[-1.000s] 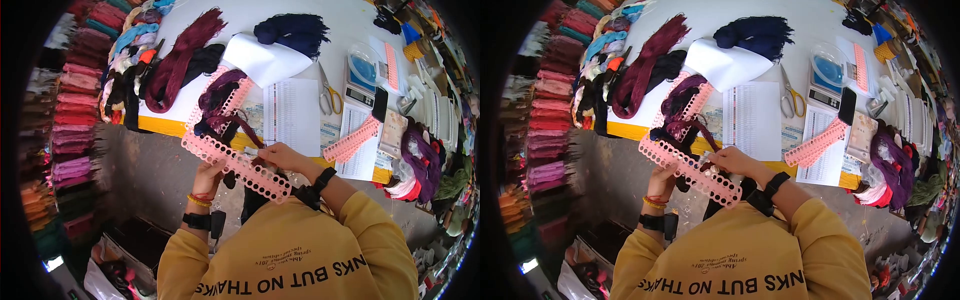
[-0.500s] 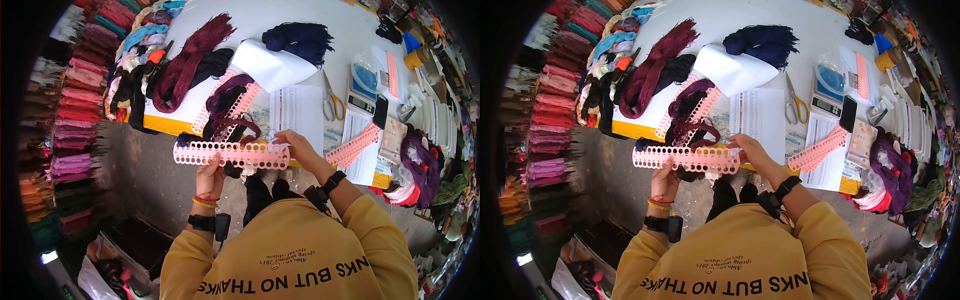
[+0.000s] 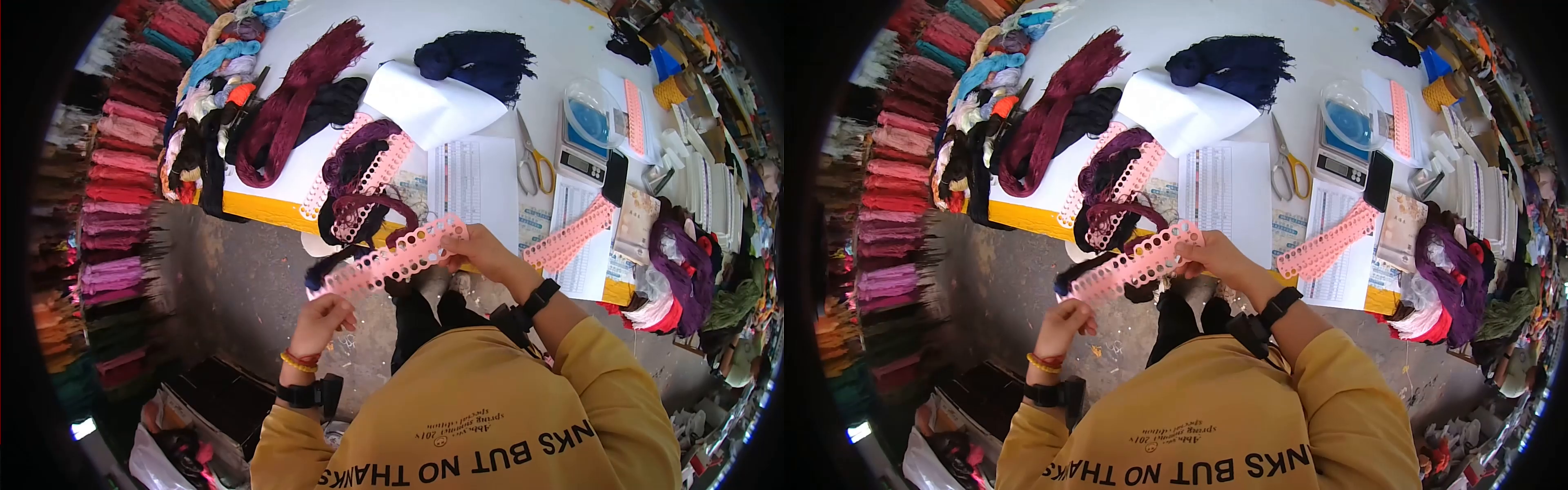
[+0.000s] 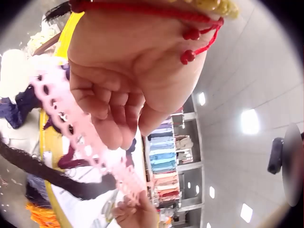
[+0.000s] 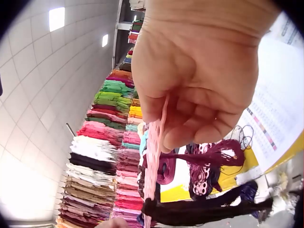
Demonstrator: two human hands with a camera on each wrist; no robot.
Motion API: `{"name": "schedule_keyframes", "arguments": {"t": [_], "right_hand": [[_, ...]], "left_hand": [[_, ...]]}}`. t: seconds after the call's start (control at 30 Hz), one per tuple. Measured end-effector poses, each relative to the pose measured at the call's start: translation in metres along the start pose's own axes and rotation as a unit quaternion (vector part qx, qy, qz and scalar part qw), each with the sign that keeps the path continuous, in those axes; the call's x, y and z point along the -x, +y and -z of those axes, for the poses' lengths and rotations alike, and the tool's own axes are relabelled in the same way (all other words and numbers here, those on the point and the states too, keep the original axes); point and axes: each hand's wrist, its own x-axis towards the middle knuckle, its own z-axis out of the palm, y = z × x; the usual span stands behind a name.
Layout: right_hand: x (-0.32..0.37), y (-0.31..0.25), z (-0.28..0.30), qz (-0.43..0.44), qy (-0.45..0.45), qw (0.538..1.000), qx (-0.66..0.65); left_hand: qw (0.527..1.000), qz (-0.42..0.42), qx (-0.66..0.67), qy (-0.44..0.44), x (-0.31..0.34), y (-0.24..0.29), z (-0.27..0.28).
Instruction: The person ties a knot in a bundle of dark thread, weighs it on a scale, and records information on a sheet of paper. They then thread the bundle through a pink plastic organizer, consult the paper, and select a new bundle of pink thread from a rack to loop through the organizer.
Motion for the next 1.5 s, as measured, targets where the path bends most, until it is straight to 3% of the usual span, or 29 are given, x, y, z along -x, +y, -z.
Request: {"name": "schedule_keyframes", "arguments": {"t": [0.1, 0.2, 0.33, 0.37, 0.47, 0.67, 0.77, 0.9, 0.93, 1.0, 1.1, 1.17, 1.3, 1.5], "right_hand": [[-0.006, 0.003, 0.005, 0.0, -0.019, 0.999, 0.035], [-0.005, -0.005, -0.001, -0.006, -0.033, 0.998, 0.049], [-0.009, -0.006, -0.001, -0.005, -0.036, 0.999, 0.036], [-0.01, -0.006, 0.0, -0.005, -0.036, 0.999, 0.031], [-0.012, -0.007, 0.002, -0.001, -0.028, 0.999, 0.03], [-0.012, -0.004, 0.017, 0.029, -0.038, 0.996, -0.079], [-0.012, 0.0, 0.036, -0.019, 0.065, 0.998, 0.008], [-0.016, 0.031, 0.08, -0.047, 0.242, 0.966, 0.078], [-0.016, 0.04, 0.093, -0.052, 0.275, 0.957, 0.077], [-0.013, 0.05, 0.11, -0.059, 0.336, 0.936, 0.083], [-0.011, 0.063, 0.124, -0.061, 0.409, 0.902, 0.121], [-0.015, 0.083, 0.138, -0.024, 0.383, 0.885, 0.263], [-0.006, 0.083, 0.123, 0.008, 0.256, 0.842, 0.475], [0.007, 0.079, 0.098, -0.009, 0.113, 0.81, 0.575]], "left_hand": [[0.993, -0.09, 0.023, 0.075, -0.008, 0.017, -0.005], [0.968, -0.184, -0.161, 0.059, -0.029, 0.018, -0.015], [0.988, -0.082, -0.127, -0.033, -0.044, 0.014, -0.03], [0.989, -0.093, -0.106, -0.04, -0.048, 0.01, -0.032], [0.983, -0.096, -0.146, -0.048, -0.052, 0.016, -0.037], [0.997, -0.059, -0.056, -0.009, -0.057, 0.006, -0.04], [0.999, -0.025, -0.005, 0.046, -0.057, 0.004, -0.029], [0.981, -0.045, 0.074, 0.173, -0.047, 0.013, 0.002], [0.969, -0.068, 0.104, 0.215, -0.043, 0.019, 0.011], [0.93, -0.097, 0.284, 0.213, -0.027, 0.047, 0.03], [0.877, -0.15, 0.37, 0.266, -0.012, 0.063, 0.07], [0.886, -0.179, 0.363, 0.226, -0.004, 0.069, 0.084], [0.88, -0.145, 0.353, 0.282, -0.024, 0.063, 0.066], [0.893, -0.075, 0.386, 0.221, -0.047, 0.032, 0.039]]}}
